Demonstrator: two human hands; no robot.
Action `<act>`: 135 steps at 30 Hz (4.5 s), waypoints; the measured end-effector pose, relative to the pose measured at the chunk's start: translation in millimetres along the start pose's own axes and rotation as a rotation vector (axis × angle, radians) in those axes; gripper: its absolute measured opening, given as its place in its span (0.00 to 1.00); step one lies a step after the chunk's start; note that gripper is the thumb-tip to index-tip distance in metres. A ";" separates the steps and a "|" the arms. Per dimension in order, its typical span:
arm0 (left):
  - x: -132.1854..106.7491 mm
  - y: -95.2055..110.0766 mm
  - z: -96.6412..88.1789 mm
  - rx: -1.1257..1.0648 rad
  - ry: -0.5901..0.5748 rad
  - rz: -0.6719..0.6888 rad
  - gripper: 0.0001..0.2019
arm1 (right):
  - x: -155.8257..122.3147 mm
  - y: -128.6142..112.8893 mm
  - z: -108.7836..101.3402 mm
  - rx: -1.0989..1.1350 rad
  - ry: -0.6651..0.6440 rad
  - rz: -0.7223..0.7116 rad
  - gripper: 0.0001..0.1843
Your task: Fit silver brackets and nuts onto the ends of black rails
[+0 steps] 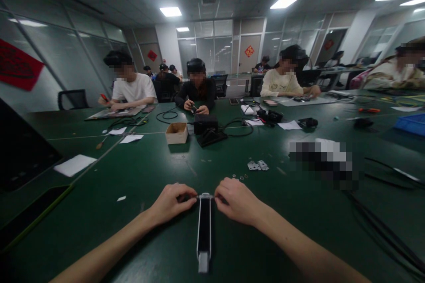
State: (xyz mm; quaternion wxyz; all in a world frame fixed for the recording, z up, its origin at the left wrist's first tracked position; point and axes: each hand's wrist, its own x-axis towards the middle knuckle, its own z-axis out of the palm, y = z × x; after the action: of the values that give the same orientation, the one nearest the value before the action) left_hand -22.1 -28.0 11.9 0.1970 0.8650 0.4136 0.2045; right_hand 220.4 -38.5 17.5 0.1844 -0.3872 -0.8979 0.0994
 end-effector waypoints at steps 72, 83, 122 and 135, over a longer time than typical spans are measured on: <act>-2.5 3.8 -3.7 0.044 -0.060 0.030 0.09 | -1.8 38.2 -20.9 -0.248 -0.056 0.185 0.10; -2.6 3.7 -2.9 0.033 -0.056 0.026 0.10 | 2.9 28.3 -11.1 -0.523 -0.052 0.097 0.06; -7.0 22.4 17.4 0.300 0.499 0.647 0.02 | 3.3 -30.0 19.7 0.106 0.421 -0.256 0.06; -6.7 9.2 6.4 0.347 0.532 0.530 0.04 | 1.7 -13.3 11.1 0.062 0.409 -0.202 0.07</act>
State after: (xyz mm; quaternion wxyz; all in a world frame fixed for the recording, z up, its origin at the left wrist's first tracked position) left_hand -16.8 -39.7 10.0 -0.1250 0.8789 0.2414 0.3920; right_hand 206.1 -46.7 12.1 0.3833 -0.3014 -0.8726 0.0274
